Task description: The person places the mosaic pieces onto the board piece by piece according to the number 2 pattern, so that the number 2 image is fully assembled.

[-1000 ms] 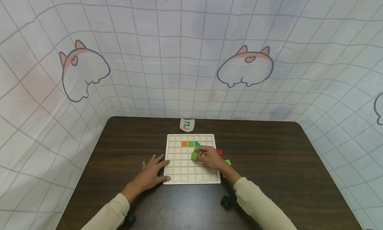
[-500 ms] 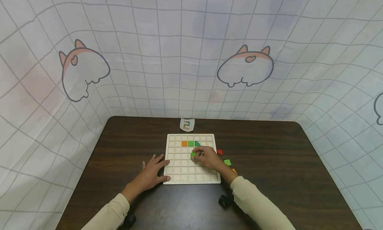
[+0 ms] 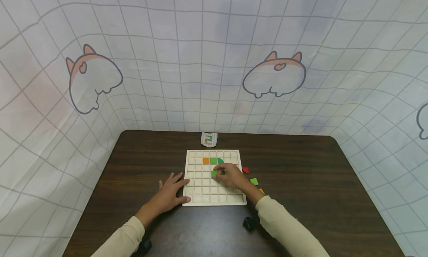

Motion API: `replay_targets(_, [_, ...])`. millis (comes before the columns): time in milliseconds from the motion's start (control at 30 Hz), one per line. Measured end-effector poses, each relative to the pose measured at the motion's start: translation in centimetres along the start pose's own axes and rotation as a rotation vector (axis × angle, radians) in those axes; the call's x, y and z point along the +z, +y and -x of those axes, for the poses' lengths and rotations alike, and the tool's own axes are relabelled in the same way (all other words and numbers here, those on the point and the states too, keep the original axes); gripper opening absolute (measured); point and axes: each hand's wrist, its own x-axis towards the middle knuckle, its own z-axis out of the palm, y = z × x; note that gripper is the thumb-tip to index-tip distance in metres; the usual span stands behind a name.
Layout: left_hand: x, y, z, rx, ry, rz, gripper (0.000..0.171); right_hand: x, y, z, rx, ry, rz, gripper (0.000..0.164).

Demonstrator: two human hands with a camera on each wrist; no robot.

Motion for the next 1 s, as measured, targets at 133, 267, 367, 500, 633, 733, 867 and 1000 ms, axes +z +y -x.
replay_targets(133, [0.02,-0.04,0.03,0.005,0.002,-0.001,0.070,-0.06,-0.21,-0.06,-0.012,-0.009,0.033,0.025])
replay_targets(267, [-0.01,-0.10,0.09,0.010,0.002,0.006,0.070,-0.10,-0.32,-0.17,-0.019,-0.021,0.061,0.024])
replay_targets(367, [-0.07,-0.09,0.10,0.010,0.000,0.010,0.070,-0.06,-0.36,-0.22,-0.031,-0.022,0.076,0.023])
replay_targets(500, [-0.08,-0.08,0.06,0.009,0.001,0.004,0.069,0.02,-0.24,-0.31,-0.036,-0.021,0.098,0.022])
replay_targets(633, [-0.06,0.01,0.07,0.010,0.005,0.002,0.069,0.03,-0.16,-0.37,-0.034,-0.018,0.111,0.022])
replay_targets(733, [-0.06,0.05,0.05,0.010,0.008,0.000,0.069,0.05,-0.18,-0.40,-0.029,-0.015,0.109,0.022])
replay_targets(867, [-0.01,0.04,-0.03,0.006,0.009,-0.016,0.069,0.12,-0.20,-0.45,-0.026,-0.012,0.101,0.021])
replay_targets(1000, [0.02,0.03,-0.06,0.004,0.008,-0.019,0.069,0.25,-0.11,-0.49,-0.031,-0.003,0.093,0.021])
